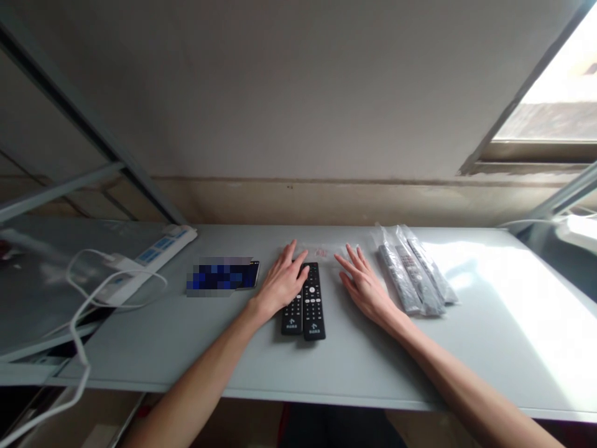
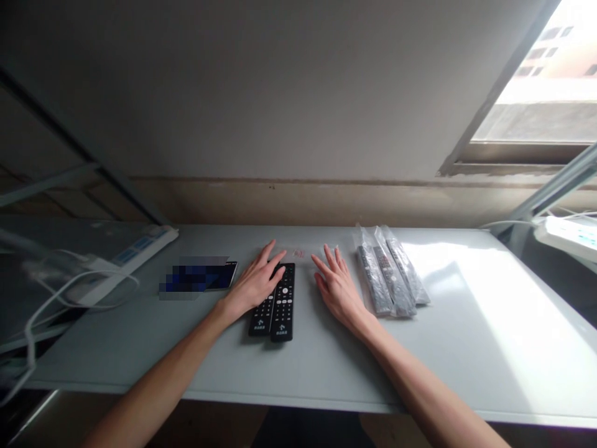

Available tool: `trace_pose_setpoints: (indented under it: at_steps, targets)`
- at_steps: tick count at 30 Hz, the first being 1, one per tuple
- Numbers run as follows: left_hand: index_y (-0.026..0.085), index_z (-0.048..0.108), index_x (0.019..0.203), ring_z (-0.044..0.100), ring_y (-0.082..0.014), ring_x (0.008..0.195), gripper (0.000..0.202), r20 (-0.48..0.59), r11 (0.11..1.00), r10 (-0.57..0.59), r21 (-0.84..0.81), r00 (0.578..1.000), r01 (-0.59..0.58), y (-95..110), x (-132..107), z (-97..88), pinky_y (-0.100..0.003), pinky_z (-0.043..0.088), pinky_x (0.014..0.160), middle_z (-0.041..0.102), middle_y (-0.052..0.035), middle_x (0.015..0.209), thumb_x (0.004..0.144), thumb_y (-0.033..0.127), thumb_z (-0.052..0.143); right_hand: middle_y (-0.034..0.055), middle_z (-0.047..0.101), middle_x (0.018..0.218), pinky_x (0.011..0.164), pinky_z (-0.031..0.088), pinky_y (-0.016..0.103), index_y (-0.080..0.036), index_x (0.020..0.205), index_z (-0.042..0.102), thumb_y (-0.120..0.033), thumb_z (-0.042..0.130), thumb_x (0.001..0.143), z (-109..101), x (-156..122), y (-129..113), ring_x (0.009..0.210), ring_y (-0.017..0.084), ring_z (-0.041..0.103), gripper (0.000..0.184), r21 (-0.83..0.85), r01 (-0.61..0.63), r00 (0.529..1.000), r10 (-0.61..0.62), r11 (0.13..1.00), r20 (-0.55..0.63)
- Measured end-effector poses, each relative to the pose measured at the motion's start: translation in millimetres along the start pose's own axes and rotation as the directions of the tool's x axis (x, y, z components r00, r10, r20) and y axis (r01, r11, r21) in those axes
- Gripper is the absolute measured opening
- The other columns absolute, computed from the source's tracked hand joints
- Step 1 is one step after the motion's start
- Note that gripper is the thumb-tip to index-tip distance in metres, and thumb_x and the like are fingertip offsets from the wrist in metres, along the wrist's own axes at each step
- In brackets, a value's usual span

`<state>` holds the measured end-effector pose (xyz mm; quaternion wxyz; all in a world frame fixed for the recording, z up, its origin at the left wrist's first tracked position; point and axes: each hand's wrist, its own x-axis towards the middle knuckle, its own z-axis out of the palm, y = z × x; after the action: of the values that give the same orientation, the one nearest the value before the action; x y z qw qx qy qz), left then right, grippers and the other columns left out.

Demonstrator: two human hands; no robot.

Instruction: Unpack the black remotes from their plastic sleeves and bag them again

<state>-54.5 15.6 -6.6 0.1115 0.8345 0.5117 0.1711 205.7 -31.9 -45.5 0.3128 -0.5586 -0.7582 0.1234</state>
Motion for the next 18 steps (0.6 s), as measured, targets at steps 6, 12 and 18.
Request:
trace_pose_setpoints:
  at_steps: [6, 12, 18]
  targets:
    - [0.026, 0.031, 0.169, 0.039, -0.0296, 0.161, 0.06, 0.03, 0.994, 0.065, -0.093, 0.997, -0.062, 6.0, -1.1, -4.8, -0.048, 0.041, 0.128, 0.023, -0.0135, 0.18, 0.111, 0.033, 0.043, 0.0013, 0.026, 0.18, 0.132, 0.033, 0.059, -0.034, 0.167, 0.042, -0.017, 0.04, 0.108, -23.0, 10.5, -2.8, 0.168, 0.028, 0.018, 0.061, -0.025, 0.105, 0.99, -0.107, 0.994, -0.095]
    - [0.019, 0.06, 0.151, 0.035, -0.0361, 0.162, 0.045, 0.043, 0.997, 0.059, 0.047, 0.997, -0.061, 8.1, -1.2, -0.7, -0.056, 0.034, 0.131, 0.038, -0.0171, 0.173, 0.11, 0.029, 0.044, 0.0036, 0.034, 0.176, 0.131, 0.02, 0.073, -0.032, 0.161, 0.053, -0.022, 0.041, 0.11, -21.4, 10.6, -1.2, 0.168, 0.036, 0.01, 0.053, -0.227, 0.056, 0.995, -0.072, 0.972, -0.063]
    - [0.021, 0.049, 0.16, 0.03, -0.0395, 0.163, 0.054, 0.05, 0.996, -0.025, 0.082, 0.998, 0.021, 1.1, -3.3, 4.6, -0.062, 0.033, 0.129, 0.036, -0.017, 0.174, 0.111, 0.043, 0.043, 0.0108, 0.04, 0.174, 0.128, 0.034, 0.066, -0.027, 0.164, 0.049, -0.045, 0.04, 0.113, -1.5, 4.9, 12.2, 0.165, 0.041, 0.021, 0.055, -0.264, 0.002, 0.996, 0.021, 0.964, 0.081]
